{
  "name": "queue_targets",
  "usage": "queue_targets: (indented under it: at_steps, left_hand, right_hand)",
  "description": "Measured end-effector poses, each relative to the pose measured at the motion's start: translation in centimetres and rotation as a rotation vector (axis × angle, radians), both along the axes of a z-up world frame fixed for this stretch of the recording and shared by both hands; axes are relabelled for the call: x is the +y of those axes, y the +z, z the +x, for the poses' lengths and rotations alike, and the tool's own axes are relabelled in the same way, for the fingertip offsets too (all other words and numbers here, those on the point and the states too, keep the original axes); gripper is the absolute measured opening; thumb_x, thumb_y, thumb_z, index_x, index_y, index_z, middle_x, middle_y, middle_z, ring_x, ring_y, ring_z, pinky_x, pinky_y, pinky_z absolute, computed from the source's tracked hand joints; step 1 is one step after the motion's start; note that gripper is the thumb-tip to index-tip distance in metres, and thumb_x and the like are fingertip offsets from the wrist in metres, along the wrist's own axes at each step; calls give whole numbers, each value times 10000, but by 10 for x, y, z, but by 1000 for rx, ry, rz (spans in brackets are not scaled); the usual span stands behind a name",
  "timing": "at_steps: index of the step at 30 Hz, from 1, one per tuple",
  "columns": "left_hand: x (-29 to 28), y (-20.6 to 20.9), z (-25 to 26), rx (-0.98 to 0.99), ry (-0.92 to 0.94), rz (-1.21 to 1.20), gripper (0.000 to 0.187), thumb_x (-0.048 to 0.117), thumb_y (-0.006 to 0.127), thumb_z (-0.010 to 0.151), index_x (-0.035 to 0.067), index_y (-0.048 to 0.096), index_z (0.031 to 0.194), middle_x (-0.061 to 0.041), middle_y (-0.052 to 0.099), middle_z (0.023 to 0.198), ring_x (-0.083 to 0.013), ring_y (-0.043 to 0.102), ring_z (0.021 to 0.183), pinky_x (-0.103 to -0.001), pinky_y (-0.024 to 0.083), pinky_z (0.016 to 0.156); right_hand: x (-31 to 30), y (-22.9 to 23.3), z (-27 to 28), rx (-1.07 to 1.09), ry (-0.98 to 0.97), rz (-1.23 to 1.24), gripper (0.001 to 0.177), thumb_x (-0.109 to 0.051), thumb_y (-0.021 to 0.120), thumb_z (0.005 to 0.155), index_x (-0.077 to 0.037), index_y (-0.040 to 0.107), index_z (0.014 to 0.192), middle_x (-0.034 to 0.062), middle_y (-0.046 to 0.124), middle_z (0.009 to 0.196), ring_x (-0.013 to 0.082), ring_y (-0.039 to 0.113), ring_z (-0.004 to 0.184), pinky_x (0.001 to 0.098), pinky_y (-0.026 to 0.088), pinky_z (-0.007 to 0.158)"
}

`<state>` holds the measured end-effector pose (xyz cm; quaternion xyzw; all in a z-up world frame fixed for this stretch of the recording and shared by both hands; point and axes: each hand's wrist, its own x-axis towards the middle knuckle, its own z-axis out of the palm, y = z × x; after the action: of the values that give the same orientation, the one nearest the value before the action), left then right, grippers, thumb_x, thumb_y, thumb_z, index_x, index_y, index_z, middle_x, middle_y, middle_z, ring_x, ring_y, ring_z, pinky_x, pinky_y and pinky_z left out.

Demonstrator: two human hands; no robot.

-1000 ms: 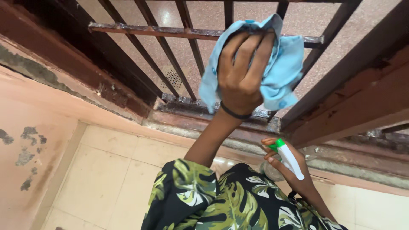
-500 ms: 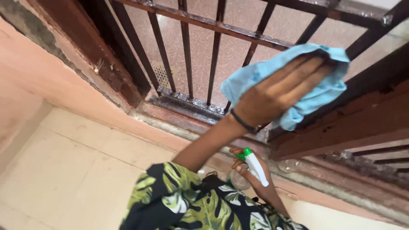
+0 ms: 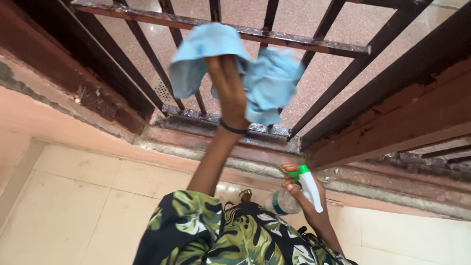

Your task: The person cleans metal window bars by spraying them from a bottle and wiping the vertical and horizontal bars with a blue cloth.

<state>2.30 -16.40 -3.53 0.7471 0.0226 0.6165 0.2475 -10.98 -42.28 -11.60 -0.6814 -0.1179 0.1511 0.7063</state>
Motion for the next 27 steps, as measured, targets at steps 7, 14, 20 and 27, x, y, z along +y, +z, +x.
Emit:
queue_targets:
  at_steps: [7,14,20,27]
  left_hand:
    - [-35,-24,37,-208,-90,-229,695,423,721,910,3,438,1385,-151,382,1424,-349,407,1364,-495,342,1214]
    - [-21,-154,27,207,-199,-49,384,189,647,851,-7,494,1142,-201,482,1146,-415,503,1148,-521,415,1119]
    - [12,-130,-32,713,-366,-23,307,-25,557,734,-64,551,1039,-261,581,979,-475,580,972,-510,488,857]
    - [68,-23,-79,509,-260,-140,378,58,607,807,7,523,1172,-238,577,1092,-455,602,1007,-496,501,877]
  right_hand:
    - [5,2,1,-12,43,-11,420,-52,633,886,55,585,1289,164,654,1304,204,662,949,376,524,953]
    - [10,-2,11,-7,42,-15,401,-62,621,911,42,578,1296,158,645,1306,200,655,963,391,511,1006]
    - [13,-4,15,27,123,3,373,-53,646,904,37,596,1263,147,623,1341,199,650,975,382,521,923]
    - [13,-12,21,20,153,11,388,-71,664,885,38,599,1251,143,631,1312,193,651,988,370,537,913]
